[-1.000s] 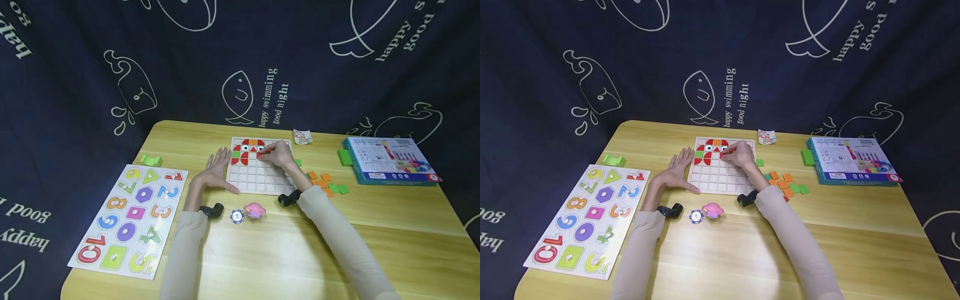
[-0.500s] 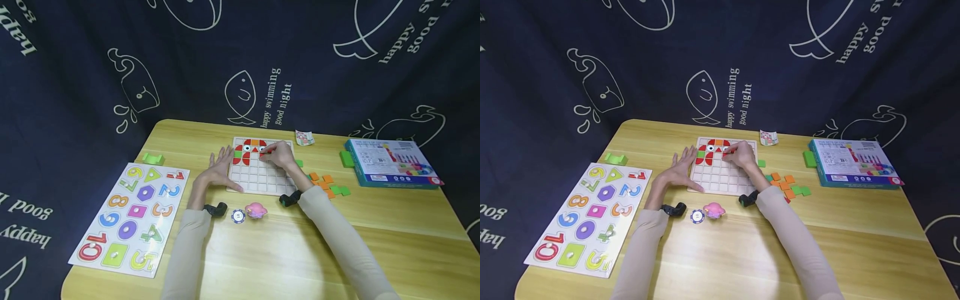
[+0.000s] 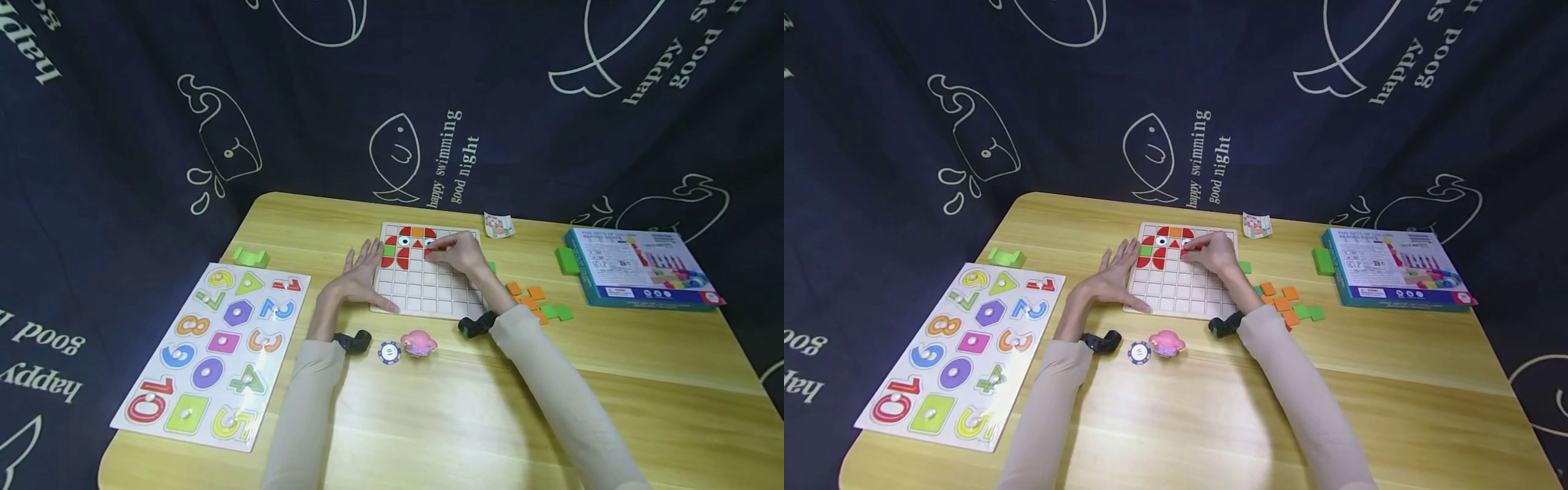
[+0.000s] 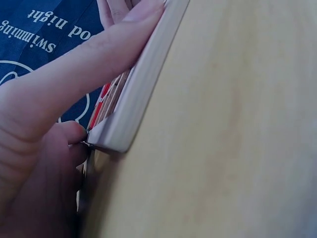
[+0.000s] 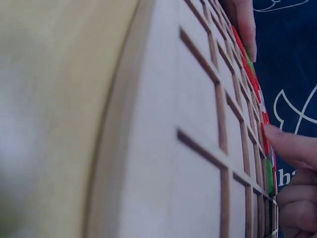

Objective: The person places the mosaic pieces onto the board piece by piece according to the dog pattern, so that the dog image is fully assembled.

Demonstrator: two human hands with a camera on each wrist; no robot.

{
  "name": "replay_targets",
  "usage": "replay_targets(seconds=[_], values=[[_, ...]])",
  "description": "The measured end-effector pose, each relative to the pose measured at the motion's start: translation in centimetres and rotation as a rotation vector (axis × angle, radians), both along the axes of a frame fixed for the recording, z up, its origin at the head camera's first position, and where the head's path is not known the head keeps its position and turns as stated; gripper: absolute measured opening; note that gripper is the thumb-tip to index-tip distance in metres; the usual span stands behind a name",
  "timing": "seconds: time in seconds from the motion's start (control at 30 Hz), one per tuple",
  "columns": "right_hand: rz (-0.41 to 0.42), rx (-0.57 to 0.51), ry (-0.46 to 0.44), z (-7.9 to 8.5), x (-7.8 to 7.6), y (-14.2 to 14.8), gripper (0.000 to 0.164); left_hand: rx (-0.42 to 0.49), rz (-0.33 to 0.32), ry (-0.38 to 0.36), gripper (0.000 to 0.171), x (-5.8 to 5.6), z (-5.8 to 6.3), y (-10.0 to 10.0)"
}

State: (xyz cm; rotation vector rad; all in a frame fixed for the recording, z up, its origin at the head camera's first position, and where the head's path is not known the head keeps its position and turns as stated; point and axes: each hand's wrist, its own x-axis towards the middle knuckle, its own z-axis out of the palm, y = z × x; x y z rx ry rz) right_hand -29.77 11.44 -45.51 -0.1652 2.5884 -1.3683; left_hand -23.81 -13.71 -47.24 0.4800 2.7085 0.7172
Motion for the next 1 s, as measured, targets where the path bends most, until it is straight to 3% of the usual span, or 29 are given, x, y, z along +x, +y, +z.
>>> replay_targets(seconds=[0.23,0.4,0.63,0.8,1.0], values=[[-0.011,-0.037,-0.034,-0.3,0.1,0.8,0.024,-0.023,-0.015,-0.005,0.146,0.0,0.0,0.3],[0.022,-0.055,-0.058,1.1,1.1,2.4,0.035,-0.024,-0.015,-0.005,0.147,-0.1,-0.1,0.2],[0.037,0.073,-0.02,3.0,5.1,9.2,0.036,-0.018,-0.008,-0.012,0.147,0.1,0.0,0.0],[0.028,0.171,-0.034,2.3,8.1,13.8,0.035,-0.001,-0.019,-0.013,0.147,0.2,0.0,-0.1],[0.048,0.227,-0.071,1.5,10.6,15.8,0.035,0.027,-0.022,-0.01,0.146,0.0,0.0,0.0]])
